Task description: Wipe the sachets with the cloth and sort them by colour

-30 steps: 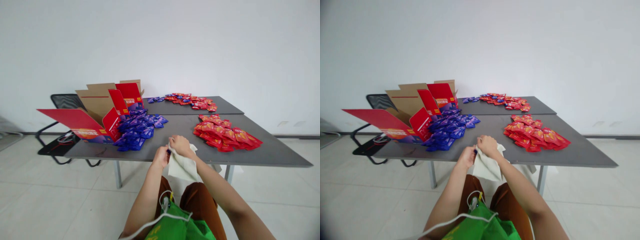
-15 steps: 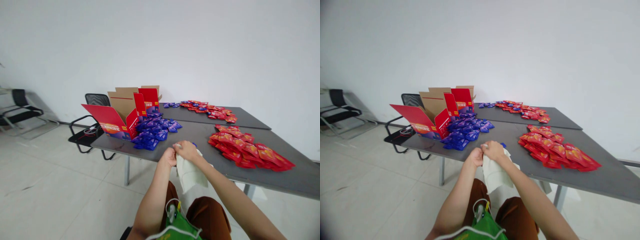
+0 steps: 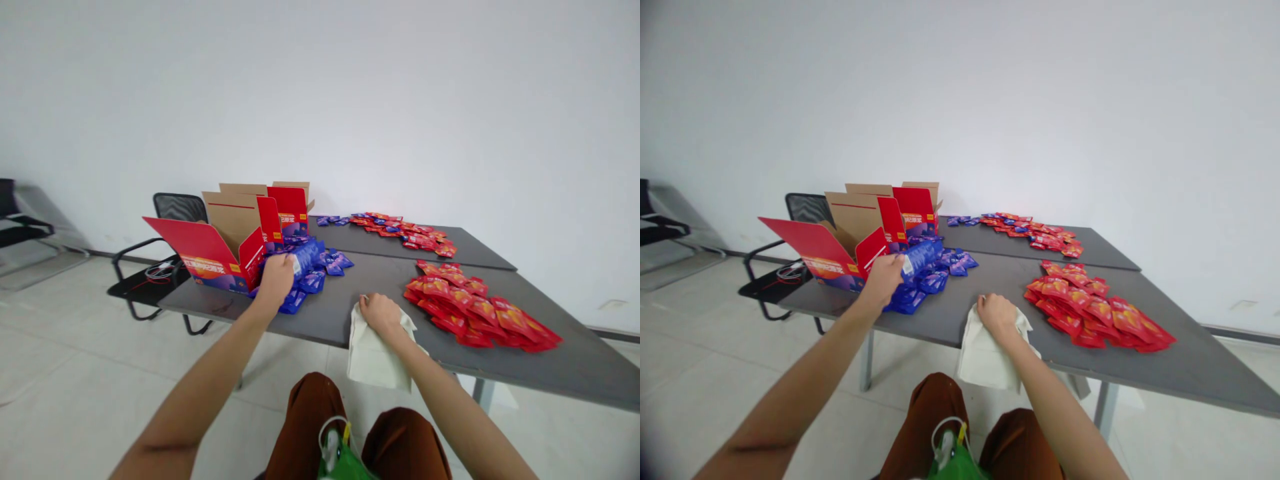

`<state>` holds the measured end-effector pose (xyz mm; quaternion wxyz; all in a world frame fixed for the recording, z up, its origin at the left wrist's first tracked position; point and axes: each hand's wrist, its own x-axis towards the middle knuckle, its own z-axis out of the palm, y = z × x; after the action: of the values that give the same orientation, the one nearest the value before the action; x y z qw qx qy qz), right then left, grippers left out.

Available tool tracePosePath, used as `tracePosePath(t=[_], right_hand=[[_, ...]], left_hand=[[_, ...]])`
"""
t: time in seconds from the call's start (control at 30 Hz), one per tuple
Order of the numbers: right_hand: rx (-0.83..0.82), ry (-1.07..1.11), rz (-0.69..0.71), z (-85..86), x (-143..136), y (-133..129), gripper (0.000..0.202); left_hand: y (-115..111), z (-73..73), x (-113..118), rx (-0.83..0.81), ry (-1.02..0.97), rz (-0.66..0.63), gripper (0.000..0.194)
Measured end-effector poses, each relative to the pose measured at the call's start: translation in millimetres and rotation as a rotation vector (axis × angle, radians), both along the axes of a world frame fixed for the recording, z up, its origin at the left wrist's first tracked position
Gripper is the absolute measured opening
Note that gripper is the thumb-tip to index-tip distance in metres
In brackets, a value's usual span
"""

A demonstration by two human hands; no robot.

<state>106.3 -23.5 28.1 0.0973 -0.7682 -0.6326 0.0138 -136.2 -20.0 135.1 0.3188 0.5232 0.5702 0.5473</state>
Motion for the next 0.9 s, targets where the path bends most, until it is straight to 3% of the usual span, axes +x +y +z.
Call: tracePosePath(t=[0.07,0.13,0.23,0.33,0.43,0.53,0.67,0.8,0.9], right_hand=[[0.010,-0.011,0.000,0.5,-3.1,-2.4,0.050],[0.029,-0.020,0.002,0.7,-4.3,-4.2,0.048],[0.050,-0.042,-0.001,-0.9,-2.3,-7.3,0.047],[0.069,-0.060,-0.012,-4.0,2.4,-11.1,0.047],[0.092,-0.061,-0.015,-6.0,6.0,-14.2,0.046],[0.104,-0.058,-0.017,-6.3,6.5,-15.1,0.046],[0.113,-0.041,-0.031,-5.8,5.4,-14.3,0.044],[0.084,-0.018,-0.027,-4.7,5.1,-15.3,0.045],[0.091,0.000,-0.031,-2.5,4.1,-17.1,0.044]], left_hand=[[33.9,16.9,-10.5,0.094,0.576,0.140,0.034],[64.7,22.4,-14.8,0.139,0.973,0.197,0.042],[96.8,14.5,-18.5,0.074,1.412,-0.001,0.048],[111.9,3.1,-24.7,-0.056,1.581,-0.197,0.037],[113.5,1.4,-31.3,-0.092,1.578,-0.226,0.041],[96.4,7.7,-32.4,-0.003,1.534,-0.124,0.049],[33.8,6.5,-16.9,0.134,1.407,0.065,0.051],[-35.0,-24.7,7.5,0.184,1.278,-0.019,0.053],[-54.8,-58.1,19.0,0.204,1.167,-0.054,0.043]])
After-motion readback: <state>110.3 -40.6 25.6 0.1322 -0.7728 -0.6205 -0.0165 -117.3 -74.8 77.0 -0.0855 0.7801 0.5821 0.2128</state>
